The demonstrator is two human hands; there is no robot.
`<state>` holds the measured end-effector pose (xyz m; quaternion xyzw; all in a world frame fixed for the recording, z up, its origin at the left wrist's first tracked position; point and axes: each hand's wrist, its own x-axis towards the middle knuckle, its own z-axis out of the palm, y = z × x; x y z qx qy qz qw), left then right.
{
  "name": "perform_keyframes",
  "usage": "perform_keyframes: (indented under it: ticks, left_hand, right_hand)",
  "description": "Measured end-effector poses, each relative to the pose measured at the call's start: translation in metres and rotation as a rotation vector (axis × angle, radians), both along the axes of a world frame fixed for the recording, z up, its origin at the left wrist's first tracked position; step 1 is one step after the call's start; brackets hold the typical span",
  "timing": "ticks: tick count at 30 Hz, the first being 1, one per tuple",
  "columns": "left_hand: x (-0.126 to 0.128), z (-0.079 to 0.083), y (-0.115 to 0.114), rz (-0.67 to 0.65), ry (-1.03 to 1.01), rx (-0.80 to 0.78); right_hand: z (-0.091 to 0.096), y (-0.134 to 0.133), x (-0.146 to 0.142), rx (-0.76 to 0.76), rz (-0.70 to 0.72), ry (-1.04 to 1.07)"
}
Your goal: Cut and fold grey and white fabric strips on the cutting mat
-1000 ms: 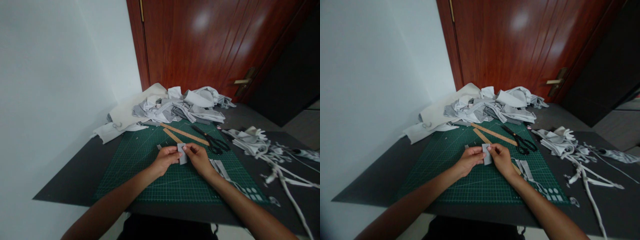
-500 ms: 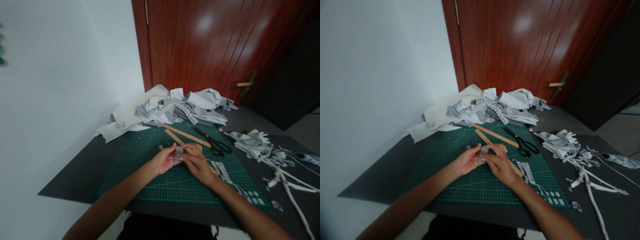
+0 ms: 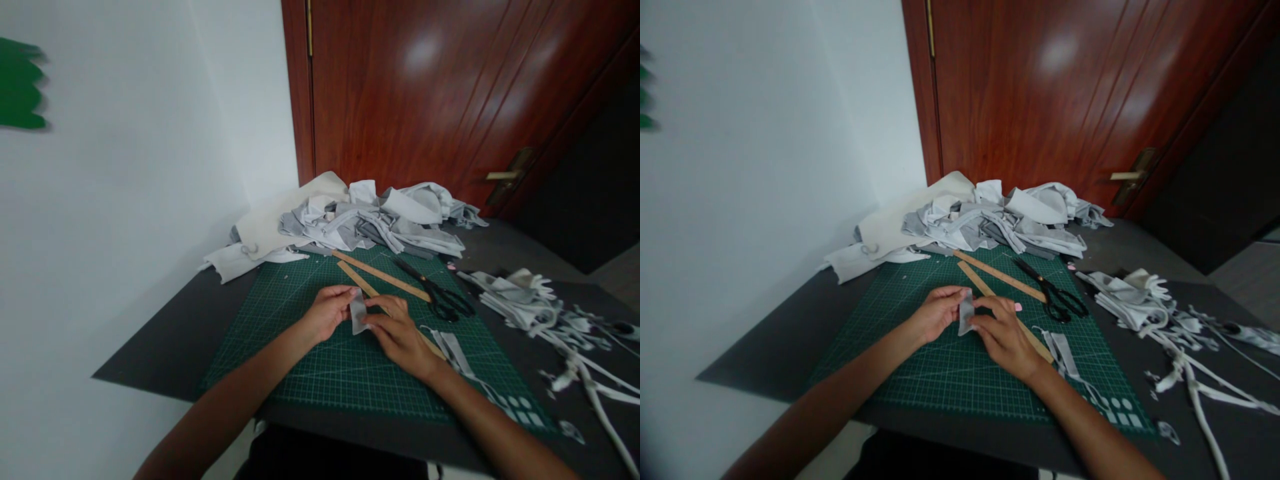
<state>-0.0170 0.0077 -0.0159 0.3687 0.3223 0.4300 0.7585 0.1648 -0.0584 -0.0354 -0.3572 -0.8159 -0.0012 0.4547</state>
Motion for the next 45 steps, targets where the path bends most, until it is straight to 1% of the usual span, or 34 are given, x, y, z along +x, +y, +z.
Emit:
perform_keyframes:
  ticks: [3,6,9,13,16,18,22,28,35,40,45]
  left_hand:
    - [0.0,-0.002,-0.003,0.023,0.033,0.034]
    - [0.0,-0.003,-0.005,0.02,0.047,0.054]
    - [0.0,-0.002,-0.005,0.036,0.053,0.097]
    - [0.004,-0.002,-0.008,0.068,0.064,0.134]
    - [0.006,-0.002,-0.012,0.047,0.068,0.134]
    - [0.007,-0.002,-0.014,0.026,0.067,0.128]
    - [0.007,-0.001,-0.015,0.007,0.049,0.119]
    - [0.008,0.001,-0.015,0.01,0.005,0.086]
    - [0.009,0.002,-0.016,0.008,-0.049,0.047]
    - [0.01,0.003,-0.018,0.013,-0.03,0.069]
    - [0.01,0.001,-0.019,-0.018,0.027,0.101]
  right_hand:
    - [0.002,-0.002,-0.003,-0.041,0.038,0.03]
    - [0.003,-0.002,-0.006,-0.116,0.028,0.1]
    - [0.0,-0.001,-0.01,-0.203,-0.037,0.208]
    - [-0.007,0.003,-0.013,-0.271,-0.15,0.338]
    - [-0.012,0.005,-0.013,-0.32,-0.216,0.402]
    - [-0.013,0.006,-0.013,-0.315,-0.248,0.396]
    - [-0.012,0.004,-0.012,-0.278,-0.275,0.313]
    - [-0.009,0.002,-0.013,-0.3,-0.335,0.33]
    - [-0.01,0.003,-0.013,-0.361,-0.336,0.395]
    - [-0.007,0.002,-0.016,-0.368,-0.325,0.429]
    - [-0.009,0.003,-0.016,-0.362,-0.323,0.453]
